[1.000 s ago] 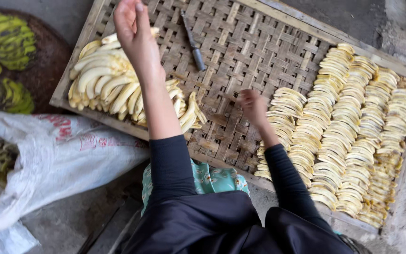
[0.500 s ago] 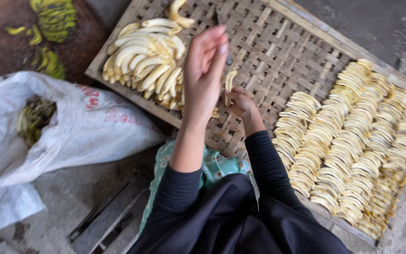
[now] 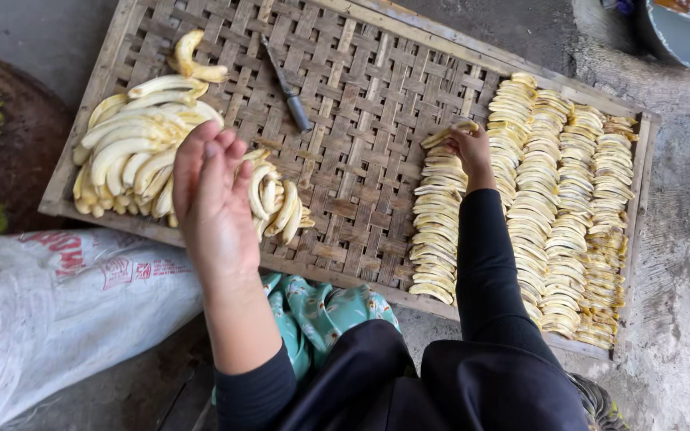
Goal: The person sits on the ground beside a woven bamboo tray and arranges peeled banana halves one at a time into neat rows on the tray, taking pieces from a loose pile on the tray and placing them into an ordered section alongside already arranged rows. A knife rests on the tray but is not used.
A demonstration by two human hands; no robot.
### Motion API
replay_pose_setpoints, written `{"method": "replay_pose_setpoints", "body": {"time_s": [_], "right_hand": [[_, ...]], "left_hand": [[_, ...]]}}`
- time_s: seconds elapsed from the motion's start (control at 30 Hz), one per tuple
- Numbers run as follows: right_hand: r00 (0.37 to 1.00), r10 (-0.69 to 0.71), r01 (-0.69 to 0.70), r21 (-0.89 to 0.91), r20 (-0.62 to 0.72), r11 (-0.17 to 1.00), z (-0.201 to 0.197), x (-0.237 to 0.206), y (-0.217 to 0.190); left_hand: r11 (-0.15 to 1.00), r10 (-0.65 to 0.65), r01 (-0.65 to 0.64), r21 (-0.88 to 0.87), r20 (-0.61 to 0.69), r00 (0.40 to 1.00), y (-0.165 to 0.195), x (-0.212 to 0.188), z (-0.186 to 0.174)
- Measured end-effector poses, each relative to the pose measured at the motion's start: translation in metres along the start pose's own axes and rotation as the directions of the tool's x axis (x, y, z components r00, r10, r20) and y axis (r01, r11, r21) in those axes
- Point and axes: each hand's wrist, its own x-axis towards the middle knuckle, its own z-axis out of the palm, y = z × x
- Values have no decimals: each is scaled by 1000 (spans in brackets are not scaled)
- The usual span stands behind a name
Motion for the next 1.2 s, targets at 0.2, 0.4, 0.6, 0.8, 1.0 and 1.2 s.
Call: {"method": "replay_pose_setpoints", "body": {"time_s": [0.2, 0.4, 0.6, 0.8, 1.0, 1.2], "right_hand": [[985, -172, 136, -517, -21, 845, -33, 8, -4], [934, -352, 131, -977, 64, 170, -56, 9, 5], [697, -569, 593, -797, 436, 115, 38, -24, 45], [773, 115, 384, -603, 624, 699, 220, -102, 80], [840, 130, 239, -574, 527, 783, 275, -95, 89], [587, -631, 706, -702, 508, 92, 273, -101, 92]], "left_hand": [[999, -27, 25, -37, -42, 999, 0, 1, -3], [995, -65, 62, -84, -25, 998, -2, 2, -5], [993, -5, -3, -115, -66, 998, 9, -1, -15], [979, -3, -15, -205, -86, 996, 12, 0, -25], [965, -12, -16, -262, -102, 995, 23, -2, -35], [952, 20, -44, -303, -82, 996, 30, -5, -49]]}}
